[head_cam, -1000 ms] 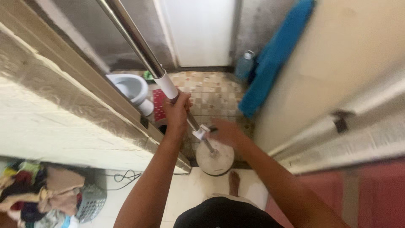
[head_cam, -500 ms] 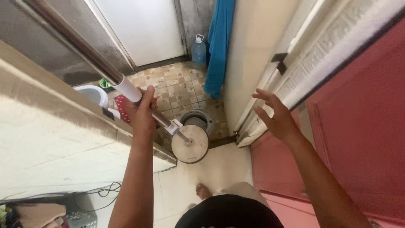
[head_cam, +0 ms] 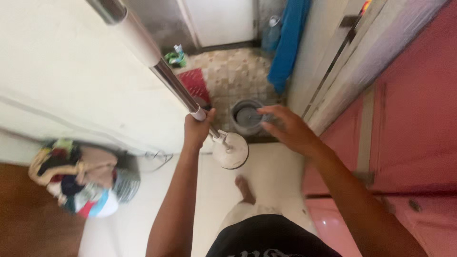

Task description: The person cleans a mop by pumping the handle up and down against the mop head on the floor.

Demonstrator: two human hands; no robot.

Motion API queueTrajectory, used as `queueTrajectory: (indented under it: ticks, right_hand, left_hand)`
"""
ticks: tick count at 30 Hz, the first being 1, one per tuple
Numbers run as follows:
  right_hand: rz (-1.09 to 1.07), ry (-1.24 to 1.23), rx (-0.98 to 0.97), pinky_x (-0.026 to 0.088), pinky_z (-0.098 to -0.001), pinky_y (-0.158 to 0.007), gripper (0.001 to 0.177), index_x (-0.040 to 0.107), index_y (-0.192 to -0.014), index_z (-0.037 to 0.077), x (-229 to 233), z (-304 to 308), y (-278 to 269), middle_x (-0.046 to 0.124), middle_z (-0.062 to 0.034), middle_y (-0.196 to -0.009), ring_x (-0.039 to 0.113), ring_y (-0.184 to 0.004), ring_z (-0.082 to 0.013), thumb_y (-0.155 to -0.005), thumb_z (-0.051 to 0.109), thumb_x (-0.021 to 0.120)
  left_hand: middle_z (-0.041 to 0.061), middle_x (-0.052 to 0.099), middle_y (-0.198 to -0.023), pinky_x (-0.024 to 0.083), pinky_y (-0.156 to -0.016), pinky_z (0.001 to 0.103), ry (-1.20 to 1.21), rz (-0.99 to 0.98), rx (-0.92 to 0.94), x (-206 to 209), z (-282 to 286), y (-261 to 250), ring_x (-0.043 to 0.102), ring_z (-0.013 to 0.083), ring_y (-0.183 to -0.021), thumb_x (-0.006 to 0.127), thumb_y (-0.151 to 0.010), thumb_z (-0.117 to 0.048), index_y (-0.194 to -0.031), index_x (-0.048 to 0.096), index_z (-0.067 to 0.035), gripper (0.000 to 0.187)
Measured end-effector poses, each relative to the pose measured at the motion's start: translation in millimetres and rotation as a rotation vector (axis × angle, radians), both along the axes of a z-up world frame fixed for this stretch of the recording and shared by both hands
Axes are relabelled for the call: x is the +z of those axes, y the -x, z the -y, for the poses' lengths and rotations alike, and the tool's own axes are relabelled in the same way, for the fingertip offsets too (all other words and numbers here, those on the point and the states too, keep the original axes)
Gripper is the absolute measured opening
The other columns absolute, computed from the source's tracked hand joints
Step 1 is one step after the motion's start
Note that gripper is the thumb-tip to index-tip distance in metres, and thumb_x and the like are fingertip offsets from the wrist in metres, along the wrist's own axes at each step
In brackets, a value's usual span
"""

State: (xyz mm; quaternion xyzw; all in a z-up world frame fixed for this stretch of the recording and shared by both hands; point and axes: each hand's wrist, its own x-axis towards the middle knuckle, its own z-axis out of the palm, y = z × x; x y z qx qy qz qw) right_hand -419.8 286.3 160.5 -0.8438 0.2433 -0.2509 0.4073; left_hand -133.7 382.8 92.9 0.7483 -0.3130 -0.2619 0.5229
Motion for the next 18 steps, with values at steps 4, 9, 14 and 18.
queueTrajectory:
  ticks: [4, 9, 14, 18]
  right_hand:
    - [0.015, 0.007, 0.194, 0.045, -0.0394, -0.109, 0.044, 0.061, -0.136, 0.009, -23, -48, -36, 0.062, -0.0128, -0.135, 0.058, -0.129, -0.0285, -0.097, 0.028, 0.068]
    - [-0.212, -0.178, 0.356, 0.042, -0.0411, -0.109, 0.051, 0.057, -0.138, 0.010, -57, -107, -59, 0.058, -0.0146, -0.138, 0.055, -0.131, -0.0290, -0.093, 0.032, 0.068]
    - [-0.079, -0.181, 0.403, 0.041, -0.0426, -0.105, 0.063, 0.042, -0.142, 0.004, -71, -180, -93, 0.051, -0.0224, -0.140, 0.050, -0.131, -0.0328, -0.094, 0.035, 0.070]
    - [-0.278, -0.262, 0.294, 0.049, -0.0449, -0.093, 0.041, 0.046, -0.127, 0.006, -72, -247, -124, 0.065, -0.0201, -0.116, 0.064, -0.111, -0.0348, -0.103, 0.038, 0.057]
  left_hand:
    - [0.003, 0.061, -0.067, 0.046, -0.060, 0.032, -0.001, 0.045, 0.081, 14, -79, 25, 0.053, 0.0121, -0.064, 0.077, -0.091, -0.031, -0.077, 0.066, -0.001, 0.035]
    - [0.003, 0.063, -0.069, 0.045, -0.059, 0.030, 0.046, 0.016, 0.127, 48, -146, 39, 0.055, 0.0107, -0.066, 0.078, -0.090, -0.029, -0.079, 0.067, 0.000, 0.033]
    - [0.003, 0.066, -0.071, 0.046, -0.058, 0.029, 0.150, -0.106, 0.102, 82, -186, 63, 0.057, 0.0104, -0.065, 0.079, -0.089, -0.026, -0.082, 0.071, -0.001, 0.027]
    - [0.004, 0.073, -0.082, 0.040, -0.057, 0.027, 0.320, -0.158, 0.114, 135, -229, 60, 0.050, 0.0114, -0.064, 0.075, -0.092, -0.022, -0.091, 0.072, -0.001, 0.022]
